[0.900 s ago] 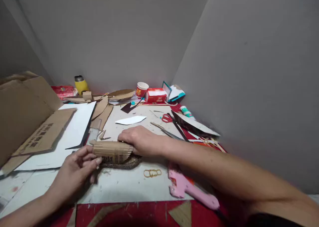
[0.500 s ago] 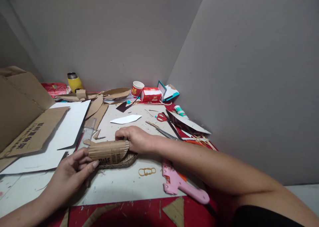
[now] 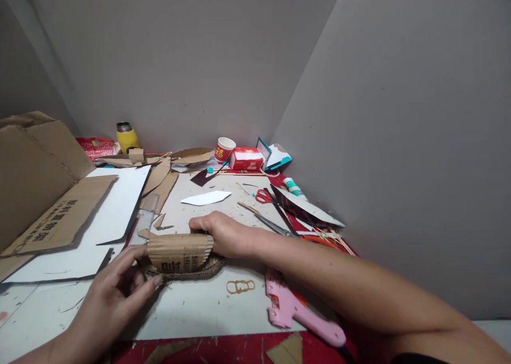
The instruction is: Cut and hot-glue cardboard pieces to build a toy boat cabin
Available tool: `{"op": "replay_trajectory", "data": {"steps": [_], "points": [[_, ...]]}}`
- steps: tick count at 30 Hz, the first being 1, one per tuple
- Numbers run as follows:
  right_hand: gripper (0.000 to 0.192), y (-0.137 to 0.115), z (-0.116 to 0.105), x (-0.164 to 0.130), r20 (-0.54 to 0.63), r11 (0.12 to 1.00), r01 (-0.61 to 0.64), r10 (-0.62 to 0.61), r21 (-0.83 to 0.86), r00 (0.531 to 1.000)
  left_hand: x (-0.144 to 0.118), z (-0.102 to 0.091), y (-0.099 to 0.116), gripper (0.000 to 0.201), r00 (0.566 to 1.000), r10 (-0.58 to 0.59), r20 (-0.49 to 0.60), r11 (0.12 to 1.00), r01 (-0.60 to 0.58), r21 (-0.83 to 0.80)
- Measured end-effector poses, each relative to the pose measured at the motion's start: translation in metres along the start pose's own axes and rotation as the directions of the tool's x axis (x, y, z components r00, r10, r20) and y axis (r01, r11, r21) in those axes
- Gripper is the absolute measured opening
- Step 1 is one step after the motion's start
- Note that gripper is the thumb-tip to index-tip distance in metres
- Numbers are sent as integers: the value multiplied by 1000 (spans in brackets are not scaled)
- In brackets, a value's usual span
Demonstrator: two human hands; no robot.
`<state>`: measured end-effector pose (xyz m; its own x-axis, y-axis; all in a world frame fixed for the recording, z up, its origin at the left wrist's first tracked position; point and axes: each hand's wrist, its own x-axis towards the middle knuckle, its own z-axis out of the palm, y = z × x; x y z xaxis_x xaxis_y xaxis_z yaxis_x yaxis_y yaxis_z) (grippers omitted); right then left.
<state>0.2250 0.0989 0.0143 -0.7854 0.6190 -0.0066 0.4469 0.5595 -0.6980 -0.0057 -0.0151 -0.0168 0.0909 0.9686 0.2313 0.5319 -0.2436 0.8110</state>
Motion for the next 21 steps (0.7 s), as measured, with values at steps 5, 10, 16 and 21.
{"op": "replay_trajectory", "data": {"steps": [5,10,16,21], "points": [[9,-3,-1,0,17,1000,0,0,-7,1000,2,-2,5,33,961,-240,137,944,264,-200],[12,-5,-3,-1,25,999,-21,22,-39,999,0,3,7,35,840,-378,390,756,523,-394],[29,-6,-7,0,61,997,-30,33,-64,998,3,0,11,32,851,-377,365,811,494,-313],[22,-12,-11,3,178,996,-55,68,-76,982,5,0,17,19,879,-328,345,853,433,-291]]}}
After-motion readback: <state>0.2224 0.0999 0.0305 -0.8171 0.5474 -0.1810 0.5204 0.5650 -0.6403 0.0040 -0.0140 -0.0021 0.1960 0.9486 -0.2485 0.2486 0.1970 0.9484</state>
